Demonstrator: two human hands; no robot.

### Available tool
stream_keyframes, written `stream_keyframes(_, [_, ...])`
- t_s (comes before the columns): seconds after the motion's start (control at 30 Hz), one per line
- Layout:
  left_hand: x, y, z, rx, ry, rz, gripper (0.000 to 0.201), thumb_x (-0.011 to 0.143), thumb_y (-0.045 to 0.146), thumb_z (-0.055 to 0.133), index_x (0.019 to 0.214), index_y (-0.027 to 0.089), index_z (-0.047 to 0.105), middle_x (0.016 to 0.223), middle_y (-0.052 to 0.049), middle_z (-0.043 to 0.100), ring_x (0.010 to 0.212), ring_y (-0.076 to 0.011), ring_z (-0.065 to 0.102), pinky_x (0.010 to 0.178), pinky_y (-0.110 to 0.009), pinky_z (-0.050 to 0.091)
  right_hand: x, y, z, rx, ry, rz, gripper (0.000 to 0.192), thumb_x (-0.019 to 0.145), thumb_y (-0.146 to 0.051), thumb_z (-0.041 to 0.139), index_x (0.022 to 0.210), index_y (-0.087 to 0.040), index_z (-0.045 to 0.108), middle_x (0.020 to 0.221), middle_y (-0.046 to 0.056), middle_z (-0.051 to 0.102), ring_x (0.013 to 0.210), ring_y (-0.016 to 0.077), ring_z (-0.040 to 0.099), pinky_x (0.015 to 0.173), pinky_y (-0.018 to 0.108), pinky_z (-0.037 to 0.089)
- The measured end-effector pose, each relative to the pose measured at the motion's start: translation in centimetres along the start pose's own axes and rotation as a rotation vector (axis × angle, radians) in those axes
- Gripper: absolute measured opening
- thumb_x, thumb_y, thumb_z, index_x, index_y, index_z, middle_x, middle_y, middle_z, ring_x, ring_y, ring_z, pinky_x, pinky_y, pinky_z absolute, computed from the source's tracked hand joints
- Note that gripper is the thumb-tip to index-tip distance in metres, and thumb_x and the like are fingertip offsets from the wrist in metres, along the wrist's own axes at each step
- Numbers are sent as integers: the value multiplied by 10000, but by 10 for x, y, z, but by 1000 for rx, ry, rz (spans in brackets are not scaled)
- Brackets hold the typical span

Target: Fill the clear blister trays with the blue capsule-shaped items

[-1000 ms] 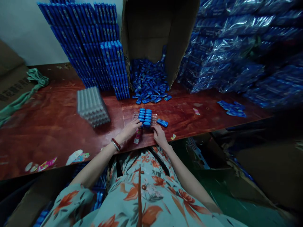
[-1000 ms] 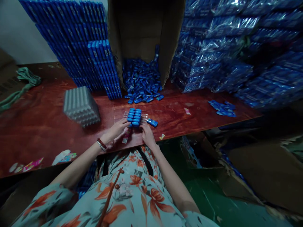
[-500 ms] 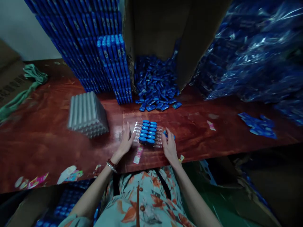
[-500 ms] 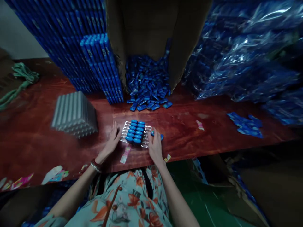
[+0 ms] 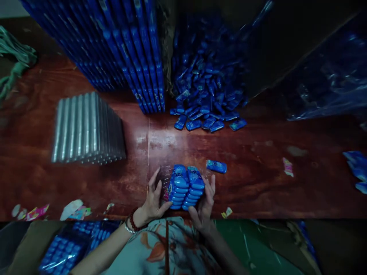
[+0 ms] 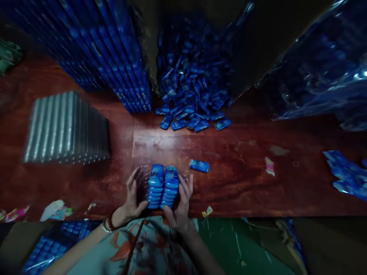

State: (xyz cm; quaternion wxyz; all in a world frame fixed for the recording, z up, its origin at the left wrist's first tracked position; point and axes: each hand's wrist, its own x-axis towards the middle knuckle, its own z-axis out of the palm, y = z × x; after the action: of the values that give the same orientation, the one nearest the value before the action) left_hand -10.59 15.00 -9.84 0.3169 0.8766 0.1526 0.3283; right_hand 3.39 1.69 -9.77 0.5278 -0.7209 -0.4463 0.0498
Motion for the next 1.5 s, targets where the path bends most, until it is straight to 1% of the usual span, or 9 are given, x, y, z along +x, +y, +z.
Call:
stream_keyframes(0.23, [-1,0,1,5,-22,-61,720,904,468,419,1480,289,27,1525,-118,73,1400,-313,173,1088,-502,297,4,-2,-2,-11,7,-69,678,857,-397,428,1465,-269,159,1480,82,277,1395,380,138,1051,735,105])
stream_keyframes(0.37, [15,0,3,6,-77,-389,560,944,448,325,1463,279,199,1498,-106,189,1383,-278,228,1122,-486,239,24,-4,5,-54,-143,124,586,935,-376,306,1482,-244,144,1517,78,223,1414,316,118,1089,612,230])
stream_keyframes(0.47, [32,-5,0,95,-42,-501,471,969,411,242,1402,273,361,1502,-79,214,1396,-258,201,1151,-506,134,48,3,-4,-75,-38,151,467,964,-294,244,1419,-232,330,1423,83,405,1330,229,351,1081,493,314])
stream_keyframes(0.6, [45,-21,-10,143,-25,-388,457,961,372,323,1393,235,375,1503,-81,260,1399,-222,214,1153,-445,204,76,30,-47,-338,193,118,300,925,-305,425,1156,-215,594,1117,82,618,1108,214,521,994,450,385])
stream_keyframes(0.77, [60,-38,-20,202,-235,-184,414,963,321,332,1357,230,420,1317,-67,540,1286,-210,428,1130,-499,243,83,71,-96,-409,-142,98,385,888,-373,470,1236,-223,537,1180,102,538,1121,228,499,965,422,417])
stream_keyframes(0.93, [128,-45,-23,151,-31,-134,336,959,235,327,1194,153,553,1147,-97,624,1058,-189,577,967,-384,453,71,91,-94,-448,-267,20,504,863,-393,524,1330,-231,423,1244,107,475,1124,245,475,970,439,412])
stream_keyframes(1.17, [222,-81,22,344,-362,-107,495,784,305,664,1239,158,535,1252,-175,499,1137,-315,468,932,-457,434,64,92,-76,-516,-110,-34,366,913,-411,438,1183,-184,535,1085,121,546,994,244,494,876,427,446])
stream_keyframes(1.3, [223,-92,33,251,-301,-140,376,842,249,574,1201,137,558,1181,-164,538,1143,-287,462,969,-432,407,65,87,-71,-540,-73,13,372,936,-406,364,1128,-157,564,1037,140,570,937,246,510,844,433,454])
stream_keyframes(1.5, [180,-93,4,76,-134,-283,301,916,301,415,1096,141,597,1039,-101,610,923,-180,595,863,-318,477,85,68,-66,-261,-82,171,300,925,-397,412,1107,-182,515,937,71,631,786,182,594,719,313,495])
